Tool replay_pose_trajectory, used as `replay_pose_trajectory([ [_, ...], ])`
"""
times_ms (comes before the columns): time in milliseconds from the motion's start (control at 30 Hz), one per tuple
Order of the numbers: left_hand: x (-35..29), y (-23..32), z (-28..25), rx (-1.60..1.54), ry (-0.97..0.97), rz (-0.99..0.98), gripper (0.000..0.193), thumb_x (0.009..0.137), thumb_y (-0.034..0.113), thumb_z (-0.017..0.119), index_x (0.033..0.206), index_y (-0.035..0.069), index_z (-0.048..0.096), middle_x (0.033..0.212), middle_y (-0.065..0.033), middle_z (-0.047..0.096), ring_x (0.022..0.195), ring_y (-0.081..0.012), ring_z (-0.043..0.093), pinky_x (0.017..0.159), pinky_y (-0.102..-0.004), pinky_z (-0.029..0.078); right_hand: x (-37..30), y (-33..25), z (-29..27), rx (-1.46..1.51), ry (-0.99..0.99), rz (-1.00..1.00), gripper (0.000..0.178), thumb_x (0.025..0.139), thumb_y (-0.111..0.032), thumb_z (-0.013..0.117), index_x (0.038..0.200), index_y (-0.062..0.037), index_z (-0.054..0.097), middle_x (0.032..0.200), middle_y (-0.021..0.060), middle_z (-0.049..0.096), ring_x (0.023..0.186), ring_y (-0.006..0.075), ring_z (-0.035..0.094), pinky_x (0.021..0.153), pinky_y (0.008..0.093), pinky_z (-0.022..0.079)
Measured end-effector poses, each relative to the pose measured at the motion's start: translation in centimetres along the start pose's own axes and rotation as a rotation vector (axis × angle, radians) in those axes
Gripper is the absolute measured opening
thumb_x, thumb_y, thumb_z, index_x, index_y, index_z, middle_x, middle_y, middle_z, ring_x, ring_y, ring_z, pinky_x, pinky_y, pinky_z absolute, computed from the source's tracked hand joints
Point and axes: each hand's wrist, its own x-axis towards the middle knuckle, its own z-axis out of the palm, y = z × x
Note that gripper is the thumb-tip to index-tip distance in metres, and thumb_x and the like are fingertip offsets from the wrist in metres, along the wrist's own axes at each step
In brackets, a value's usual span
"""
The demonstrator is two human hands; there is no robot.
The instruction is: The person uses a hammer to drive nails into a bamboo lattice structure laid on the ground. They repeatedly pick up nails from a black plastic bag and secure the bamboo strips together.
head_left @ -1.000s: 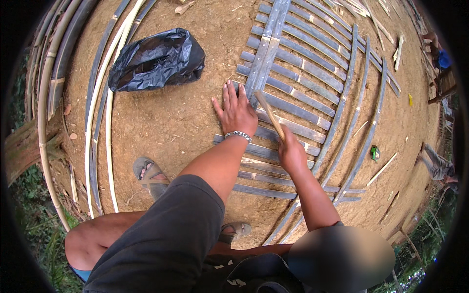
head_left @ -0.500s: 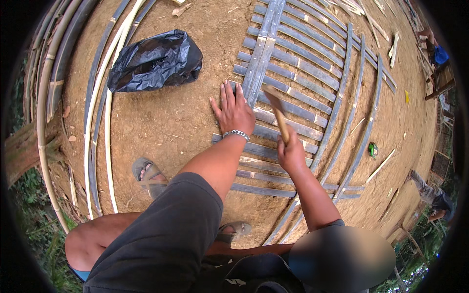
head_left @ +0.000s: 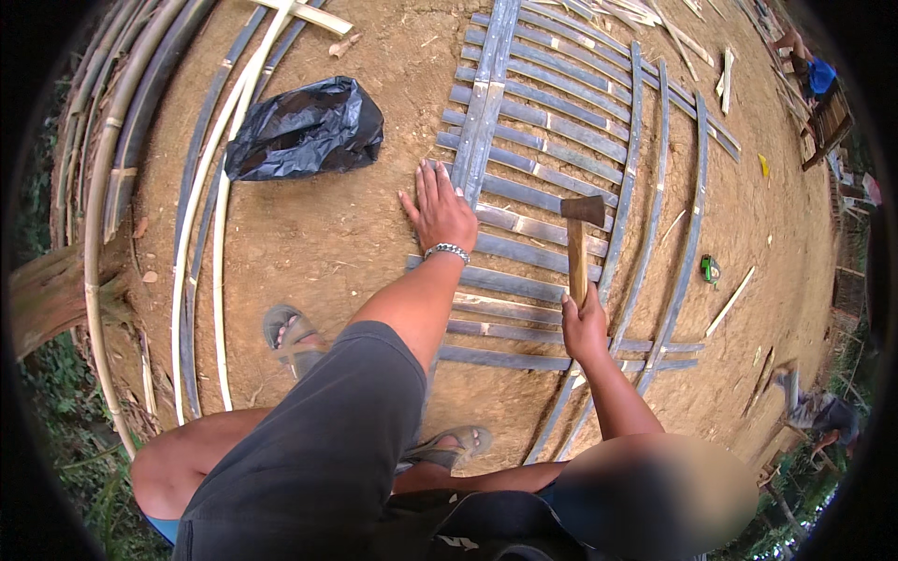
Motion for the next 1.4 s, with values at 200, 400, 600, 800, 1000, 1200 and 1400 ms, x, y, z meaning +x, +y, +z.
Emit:
replay_pose_trajectory([
  [200,-1.0,-2.8,-5.1,-0.472,0.176,0.168,0.054,0.097,0.018,0.055,0.147,-0.001,0.05,0.157,-0.0186,0.044,0.148,-0.0354,0.038,0.124,-0.0531,0.023,-1.4,-1.6,3.6,0.053,-0.088,-0.015,0.045,0.103,-0.024,0.06,0.141,-0.003,0.048,0.106,0.0332,0.068,0.103,0.0525,0.065,0.086,0.0522,0.052],
  [400,11.2,-8.2,-15.4,-0.19,0.354,0.13,0.022,0.092,0.014,0.063,0.109,0.004,0.073,0.119,-0.0177,0.072,0.119,-0.0391,0.062,0.105,-0.0474,0.047,-1.2,-1.6,9.0,0.349,-0.099,0.062,0.044,0.103,-0.025,0.06,0.139,-0.0009,0.05,0.107,0.0255,0.069,0.098,0.0393,0.069,0.085,0.0466,0.052],
  [600,21.6,-14.8,-17.2,0.321,-0.357,0.198,0.019,0.088,0.019,0.073,0.103,0.007,0.078,0.104,-0.0203,0.075,0.102,-0.0378,0.071,0.091,-0.0449,0.056,-3.2,-2.5,8.6,0.496,-0.143,0.057,0.047,0.103,-0.023,0.061,0.142,0.0002,0.048,0.1,0.0174,0.067,0.088,0.0233,0.065,0.082,0.0391,0.053],
  [800,18.7,-13.3,-15.1,0.465,-0.183,0.118,0.024,0.089,0.019,0.073,0.111,0.01,0.075,0.112,-0.0208,0.073,0.109,-0.0385,0.069,0.094,-0.0489,0.055,-4.9,-0.9,6.4,0.454,-0.194,0.086,0.047,0.103,-0.022,0.062,0.143,-0.0002,0.048,0.1,0.0167,0.068,0.089,0.0227,0.065,0.082,0.0396,0.052],
  [1000,18.2,-12.0,-16.0,0.41,-0.213,0.063,0.023,0.091,0.021,0.07,0.111,0.012,0.077,0.111,-0.0217,0.073,0.108,-0.0391,0.07,0.095,-0.0485,0.055,-5.8,0.7,6.0,0.421,-0.207,0.016,0.043,0.103,-0.014,0.061,0.141,-0.0051,0.042,0.076,0.0021,0.054,0.06,0.0129,0.052,0.054,0.031,0.045],
  [1200,18.6,-13.7,-17.2,0.237,-0.106,0.116,0.021,0.093,0.023,0.067,0.109,0.015,0.078,0.109,-0.0222,0.073,0.105,-0.0408,0.07,0.094,-0.0488,0.055,-5.5,0.2,6.1,0.425,-0.221,0.0,0.043,0.103,-0.014,0.062,0.14,-0.005,0.043,0.074,0.0024,0.055,0.057,0.0124,0.053,0.052,0.0309,0.045],
  [1400,14.9,-8.5,-17.4,-0.396,0.263,0.167,0.033,0.091,0.014,0.072,0.121,0.002,0.069,0.095,-0.0164,0.076,0.086,-0.0263,0.075,0.079,-0.0376,0.058,-5.7,-1.7,4.2,0.515,-0.24,0.162,0.05,0.1,-0.02,0.066,0.143,-0.0012,0.046,0.073,0.0046,0.059,0.06,0.0133,0.057,0.056,0.0331,0.046],
])
